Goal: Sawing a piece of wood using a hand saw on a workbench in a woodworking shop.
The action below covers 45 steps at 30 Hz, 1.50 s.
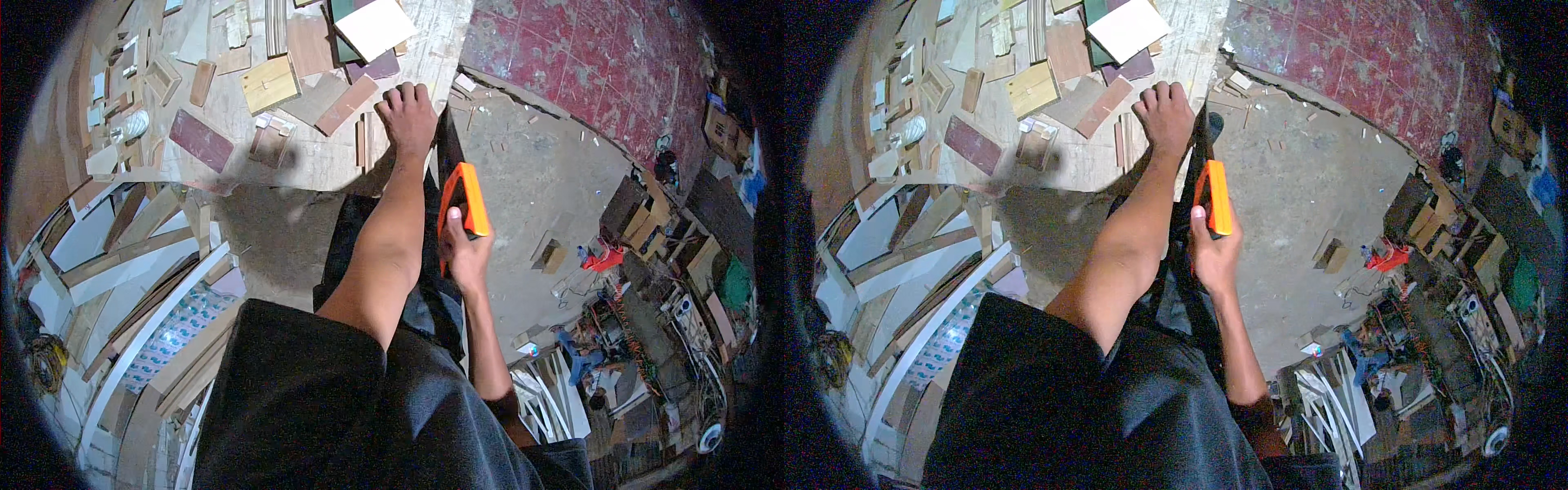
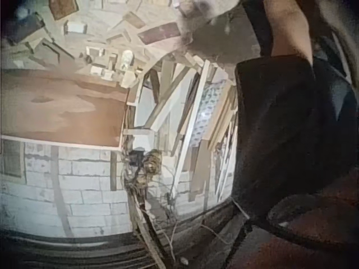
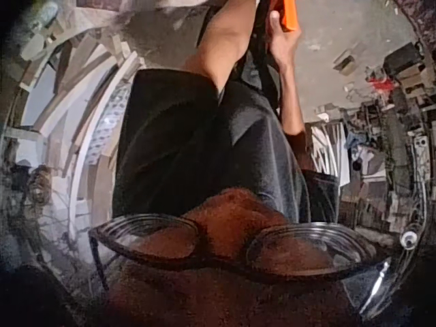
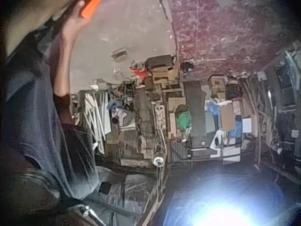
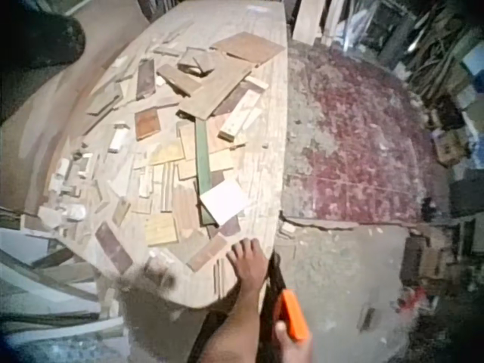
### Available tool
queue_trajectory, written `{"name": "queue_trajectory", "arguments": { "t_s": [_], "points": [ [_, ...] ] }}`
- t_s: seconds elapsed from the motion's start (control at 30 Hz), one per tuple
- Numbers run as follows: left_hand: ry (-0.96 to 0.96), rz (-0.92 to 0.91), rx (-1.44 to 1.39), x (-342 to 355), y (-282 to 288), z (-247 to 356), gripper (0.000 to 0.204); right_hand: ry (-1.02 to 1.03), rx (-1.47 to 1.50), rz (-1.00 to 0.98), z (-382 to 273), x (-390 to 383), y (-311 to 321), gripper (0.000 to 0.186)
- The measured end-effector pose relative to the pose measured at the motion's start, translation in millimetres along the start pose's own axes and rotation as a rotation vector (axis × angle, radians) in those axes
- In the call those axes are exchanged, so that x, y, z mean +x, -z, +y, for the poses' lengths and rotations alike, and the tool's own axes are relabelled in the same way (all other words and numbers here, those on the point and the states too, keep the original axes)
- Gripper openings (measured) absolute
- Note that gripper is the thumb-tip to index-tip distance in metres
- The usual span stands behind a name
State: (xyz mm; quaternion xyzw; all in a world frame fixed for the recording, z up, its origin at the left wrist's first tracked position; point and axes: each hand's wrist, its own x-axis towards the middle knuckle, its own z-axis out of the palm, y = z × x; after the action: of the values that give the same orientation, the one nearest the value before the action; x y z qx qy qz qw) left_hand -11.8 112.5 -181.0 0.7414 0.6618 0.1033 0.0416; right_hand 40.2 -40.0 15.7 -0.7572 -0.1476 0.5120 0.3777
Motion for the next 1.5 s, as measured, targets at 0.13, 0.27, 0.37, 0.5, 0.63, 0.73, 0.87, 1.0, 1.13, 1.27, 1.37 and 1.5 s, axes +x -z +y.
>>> {"name": "queue_trajectory", "arguments": {
  "t_s": [0.13, 0.27, 0.37, 0.5, 0.63, 0.73, 0.87, 1.0, 1.13, 1.27, 1.37, 1.5],
  "points": [
    [-0.006, 0.014, -0.019, 3, -1, 4, 0.012, -0.074, 0.137, 0.002, -11, 24, 7, 0.024],
    [-0.015, 0.015, -0.02, 2, -2, 4, 0.012, 0.03, 0.1, 0.071, 6, 20, -20, 0.026],
    [-0.035, 0.028, -0.006, 0, -5, 2, 0.013, -0.084, 0.149, 0.002, -27, 22, -19, 0.025],
    [-0.034, -0.016, -0.049, 0, 1, 1, 0.014, -0.032, 0.112, 0.027, -17, 20, -17, 0.026],
    [-0.086, -0.042, -0.048, 3, 2, -1, 0.017, 0.08, 0.109, -0.033, -5, 24, -10, 0.028],
    [-0.215, -0.111, -0.026, 3, 1, 0, 0.02, -0.099, 0.114, -0.067, -6, 16, -13, 0.026],
    [-0.288, -0.138, -0.021, 5, -5, -1, 0.016, -0.019, 0.081, -0.08, -10, 15, -20, 0.026],
    [-0.213, -0.098, -0.071, -2, -10, 2, 0.018, 0.02, 0.049, -0.061, 5, 16, -17, 0.024],
    [-0.212, -0.099, -0.161, -9, -14, -1, 0.024, 0.103, 0.034, -0.053, 10, 18, -17, 0.025],
    [-0.149, -0.132, -0.129, -5, -6, -1, 0.029, -0.119, 0.083, -0.031, -13, -21, -7, 0.03],
    [-0.126, -0.138, -0.152, -3, -2, -1, 0.029, 0.177, -0.028, 0.064, 12, -17, -4, 0.022],
    [-0.124, -0.16, -0.202, -3, 3, 16, 0.029, 0.087, 0.045, 0.06, 24, 7, -1, 0.022]
  ]
}}
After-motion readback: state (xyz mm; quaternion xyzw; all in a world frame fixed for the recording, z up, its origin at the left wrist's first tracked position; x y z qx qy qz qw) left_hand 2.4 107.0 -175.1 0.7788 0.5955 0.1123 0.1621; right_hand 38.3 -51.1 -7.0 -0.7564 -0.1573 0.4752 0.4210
